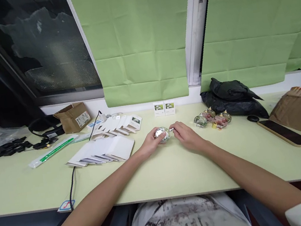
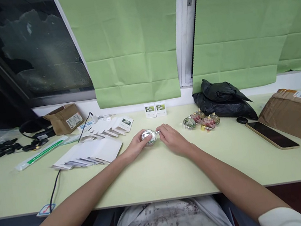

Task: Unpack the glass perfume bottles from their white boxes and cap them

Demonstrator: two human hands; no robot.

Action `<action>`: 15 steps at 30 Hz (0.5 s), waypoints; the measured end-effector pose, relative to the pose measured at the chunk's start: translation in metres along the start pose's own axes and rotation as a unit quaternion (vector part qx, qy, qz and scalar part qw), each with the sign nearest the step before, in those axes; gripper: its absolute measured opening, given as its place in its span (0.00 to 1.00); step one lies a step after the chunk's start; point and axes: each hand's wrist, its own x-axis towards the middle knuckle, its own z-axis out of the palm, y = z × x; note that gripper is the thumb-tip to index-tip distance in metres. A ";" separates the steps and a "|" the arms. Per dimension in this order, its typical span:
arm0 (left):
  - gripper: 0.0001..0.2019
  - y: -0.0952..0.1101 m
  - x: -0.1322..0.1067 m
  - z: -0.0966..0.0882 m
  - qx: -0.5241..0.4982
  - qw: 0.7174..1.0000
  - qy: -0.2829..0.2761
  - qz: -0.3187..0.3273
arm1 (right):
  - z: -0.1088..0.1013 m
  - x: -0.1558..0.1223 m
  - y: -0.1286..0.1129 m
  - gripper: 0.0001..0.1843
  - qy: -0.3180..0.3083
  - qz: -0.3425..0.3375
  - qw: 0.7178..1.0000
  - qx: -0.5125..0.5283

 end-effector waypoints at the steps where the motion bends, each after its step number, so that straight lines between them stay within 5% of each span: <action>1: 0.24 -0.001 0.000 0.000 0.000 1.000 0.000 0.001 | 0.000 0.000 0.000 0.14 0.001 -0.001 1.000 0.000; 15: 0.25 -0.003 0.002 0.000 -0.007 1.000 0.001 0.002 | -0.002 0.001 -0.002 0.15 -0.003 -0.012 1.000 -0.013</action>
